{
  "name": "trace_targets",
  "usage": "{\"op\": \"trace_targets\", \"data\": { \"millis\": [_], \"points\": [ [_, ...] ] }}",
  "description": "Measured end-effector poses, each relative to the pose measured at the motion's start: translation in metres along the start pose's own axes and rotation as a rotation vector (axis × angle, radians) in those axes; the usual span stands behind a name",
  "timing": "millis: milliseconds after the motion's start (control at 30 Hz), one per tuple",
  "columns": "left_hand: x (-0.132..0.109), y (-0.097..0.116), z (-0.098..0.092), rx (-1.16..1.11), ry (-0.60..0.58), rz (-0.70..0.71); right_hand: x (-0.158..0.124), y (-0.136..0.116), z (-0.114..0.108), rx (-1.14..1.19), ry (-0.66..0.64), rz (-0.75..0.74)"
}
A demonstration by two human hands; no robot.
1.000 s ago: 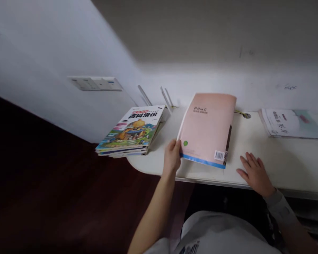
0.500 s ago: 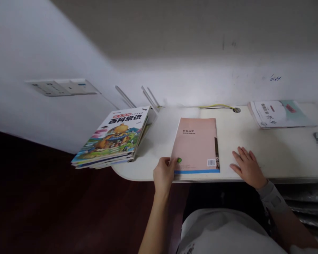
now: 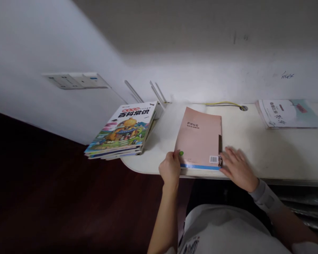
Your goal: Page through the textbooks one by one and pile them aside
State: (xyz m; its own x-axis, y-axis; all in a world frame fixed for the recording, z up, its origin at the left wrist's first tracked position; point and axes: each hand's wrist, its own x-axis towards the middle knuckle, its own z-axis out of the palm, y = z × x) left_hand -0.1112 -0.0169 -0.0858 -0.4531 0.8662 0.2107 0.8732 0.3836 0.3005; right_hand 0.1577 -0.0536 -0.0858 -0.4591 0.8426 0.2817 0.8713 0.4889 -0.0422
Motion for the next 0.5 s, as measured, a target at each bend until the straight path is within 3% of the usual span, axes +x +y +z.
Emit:
{"op": "trace_targets", "data": {
  "millis": [100,200,300,400,500],
  "points": [
    [-0.002,0.0,-0.004,-0.056,0.096,0.019,0.013,-0.019,0.002,0.07,-0.088,-0.051],
    [-0.004,0.008,-0.016,-0.217,0.189,0.08,0.017,-0.02,0.008,0.164,-0.115,-0.035],
    [-0.013,0.036,-0.032,-0.397,0.125,0.205,0.018,-0.011,0.008,0.465,-0.064,0.016],
    [-0.035,0.082,-0.042,-0.475,-0.014,0.494,0.02,0.006,0.0,0.986,0.053,0.191],
    [-0.062,0.122,-0.036,-0.432,-0.199,0.941,0.023,0.029,-0.012,1.277,0.182,0.41]
  ]
}}
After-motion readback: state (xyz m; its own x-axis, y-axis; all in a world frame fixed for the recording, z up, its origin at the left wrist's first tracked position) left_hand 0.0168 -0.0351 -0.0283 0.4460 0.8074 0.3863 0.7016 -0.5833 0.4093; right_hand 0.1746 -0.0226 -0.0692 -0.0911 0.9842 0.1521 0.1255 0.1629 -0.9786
